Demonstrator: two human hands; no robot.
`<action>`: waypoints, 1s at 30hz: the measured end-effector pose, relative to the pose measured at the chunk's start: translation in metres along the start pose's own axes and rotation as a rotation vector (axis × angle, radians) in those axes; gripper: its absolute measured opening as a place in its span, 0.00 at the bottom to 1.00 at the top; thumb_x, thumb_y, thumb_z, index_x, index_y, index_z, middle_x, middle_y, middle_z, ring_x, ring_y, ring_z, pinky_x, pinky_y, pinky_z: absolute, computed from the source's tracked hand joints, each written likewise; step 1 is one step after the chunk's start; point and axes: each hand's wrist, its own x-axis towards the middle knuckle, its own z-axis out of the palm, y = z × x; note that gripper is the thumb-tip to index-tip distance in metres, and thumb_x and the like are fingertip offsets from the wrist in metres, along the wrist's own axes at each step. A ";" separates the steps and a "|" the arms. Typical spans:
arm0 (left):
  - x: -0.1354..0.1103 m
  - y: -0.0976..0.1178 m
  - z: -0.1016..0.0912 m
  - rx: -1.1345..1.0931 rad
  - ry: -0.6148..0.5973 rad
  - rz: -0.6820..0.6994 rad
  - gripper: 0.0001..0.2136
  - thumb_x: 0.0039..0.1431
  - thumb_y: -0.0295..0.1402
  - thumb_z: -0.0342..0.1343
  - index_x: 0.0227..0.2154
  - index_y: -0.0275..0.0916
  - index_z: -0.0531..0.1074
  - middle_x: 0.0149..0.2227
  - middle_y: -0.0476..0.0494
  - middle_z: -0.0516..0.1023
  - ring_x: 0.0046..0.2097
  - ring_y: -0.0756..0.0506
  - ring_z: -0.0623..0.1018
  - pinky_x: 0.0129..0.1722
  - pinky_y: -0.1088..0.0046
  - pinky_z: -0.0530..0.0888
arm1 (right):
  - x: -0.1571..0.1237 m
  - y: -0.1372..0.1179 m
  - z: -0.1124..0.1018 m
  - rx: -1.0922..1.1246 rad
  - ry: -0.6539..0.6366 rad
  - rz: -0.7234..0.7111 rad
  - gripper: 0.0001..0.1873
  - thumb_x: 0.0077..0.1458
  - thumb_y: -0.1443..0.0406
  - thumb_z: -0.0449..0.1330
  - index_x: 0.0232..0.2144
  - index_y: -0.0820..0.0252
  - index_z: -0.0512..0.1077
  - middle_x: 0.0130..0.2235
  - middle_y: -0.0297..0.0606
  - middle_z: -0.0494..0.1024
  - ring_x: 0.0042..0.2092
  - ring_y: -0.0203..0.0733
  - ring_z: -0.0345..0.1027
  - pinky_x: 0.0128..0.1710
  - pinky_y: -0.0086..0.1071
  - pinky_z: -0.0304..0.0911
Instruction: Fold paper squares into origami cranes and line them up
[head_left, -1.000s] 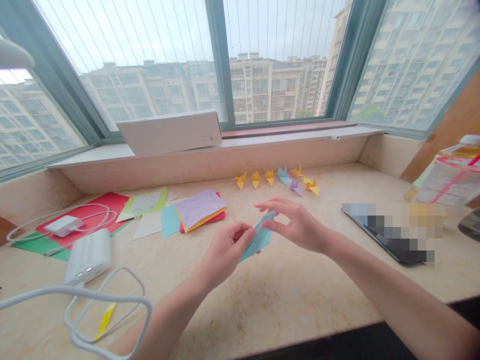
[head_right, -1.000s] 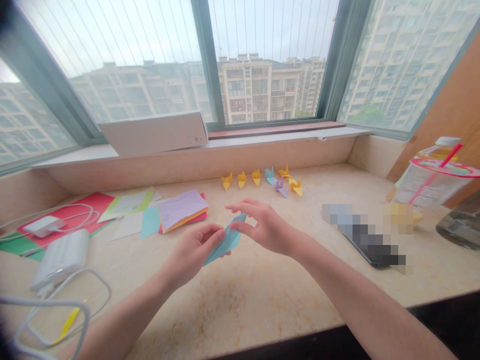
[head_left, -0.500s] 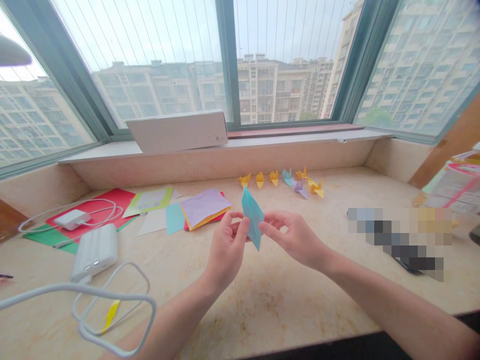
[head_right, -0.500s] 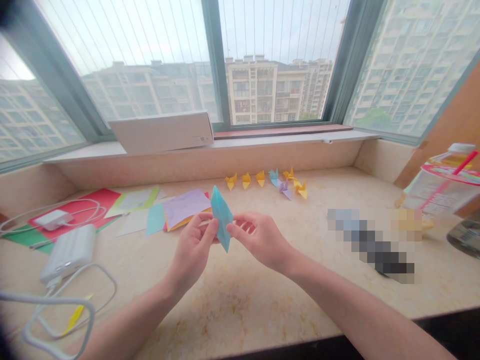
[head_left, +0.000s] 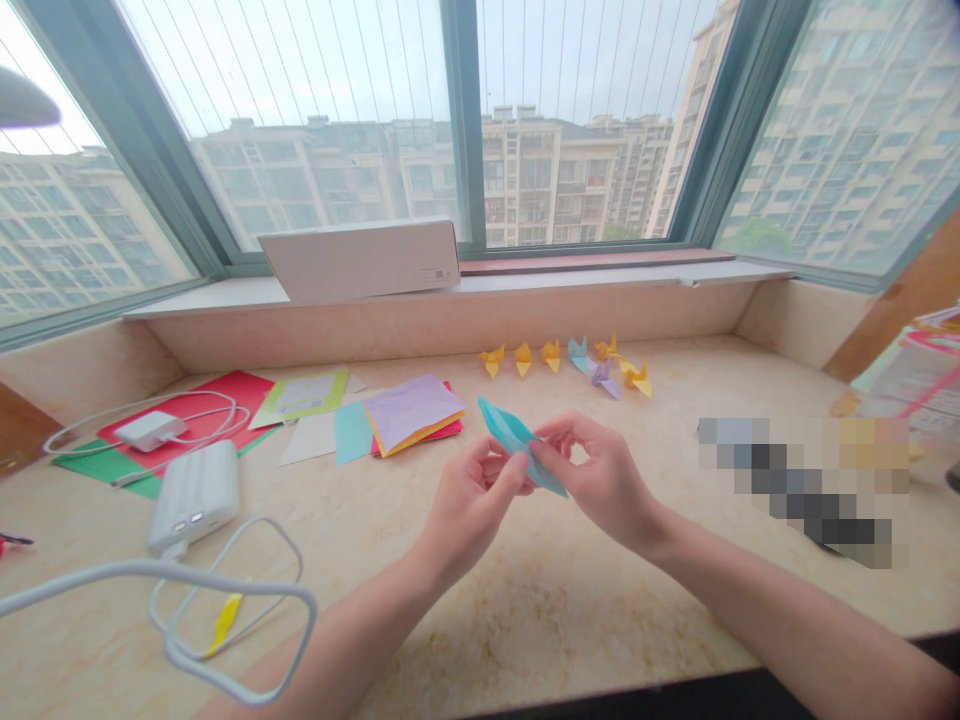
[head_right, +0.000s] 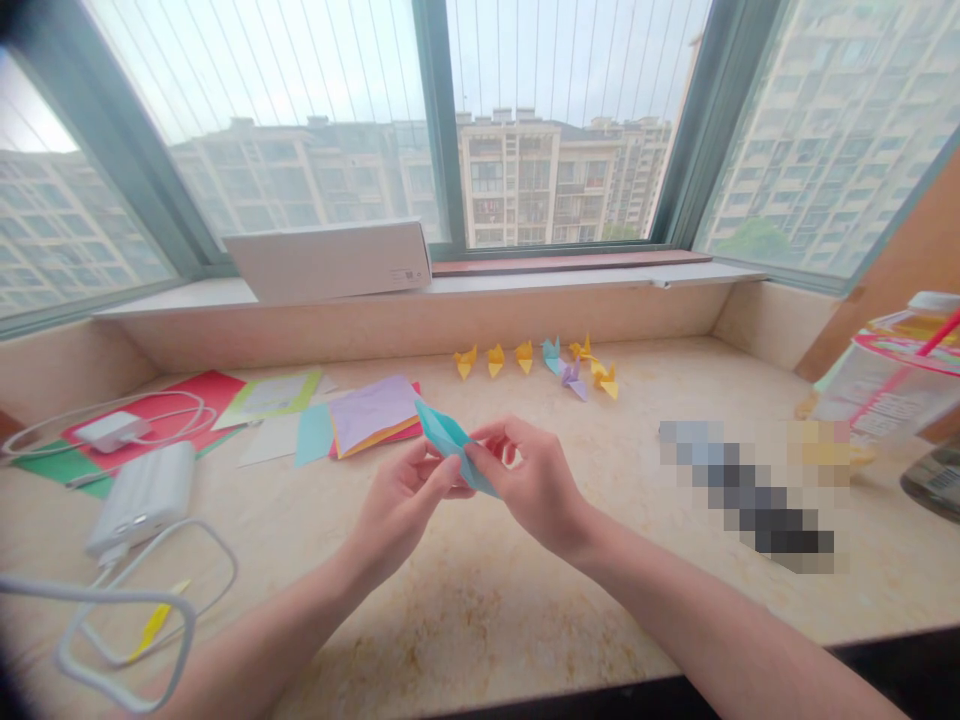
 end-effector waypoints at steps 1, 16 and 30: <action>0.000 0.000 0.000 0.017 0.004 0.001 0.14 0.60 0.43 0.60 0.37 0.35 0.74 0.35 0.41 0.83 0.36 0.44 0.83 0.39 0.67 0.80 | 0.000 0.000 0.000 -0.009 0.002 -0.022 0.04 0.59 0.63 0.63 0.34 0.57 0.77 0.27 0.33 0.78 0.29 0.37 0.69 0.31 0.32 0.64; -0.003 -0.001 0.004 -0.017 -0.016 0.067 0.15 0.63 0.42 0.57 0.43 0.35 0.78 0.39 0.40 0.84 0.40 0.41 0.84 0.40 0.65 0.82 | -0.002 -0.006 -0.004 -0.044 0.009 -0.280 0.08 0.61 0.66 0.61 0.40 0.55 0.81 0.37 0.40 0.77 0.39 0.42 0.73 0.39 0.37 0.71; -0.003 -0.003 0.004 0.079 -0.002 0.074 0.17 0.65 0.44 0.56 0.42 0.35 0.79 0.37 0.39 0.84 0.37 0.42 0.84 0.37 0.68 0.80 | 0.000 -0.013 -0.003 0.082 -0.047 0.078 0.06 0.57 0.61 0.65 0.33 0.57 0.79 0.30 0.35 0.78 0.33 0.39 0.69 0.35 0.35 0.63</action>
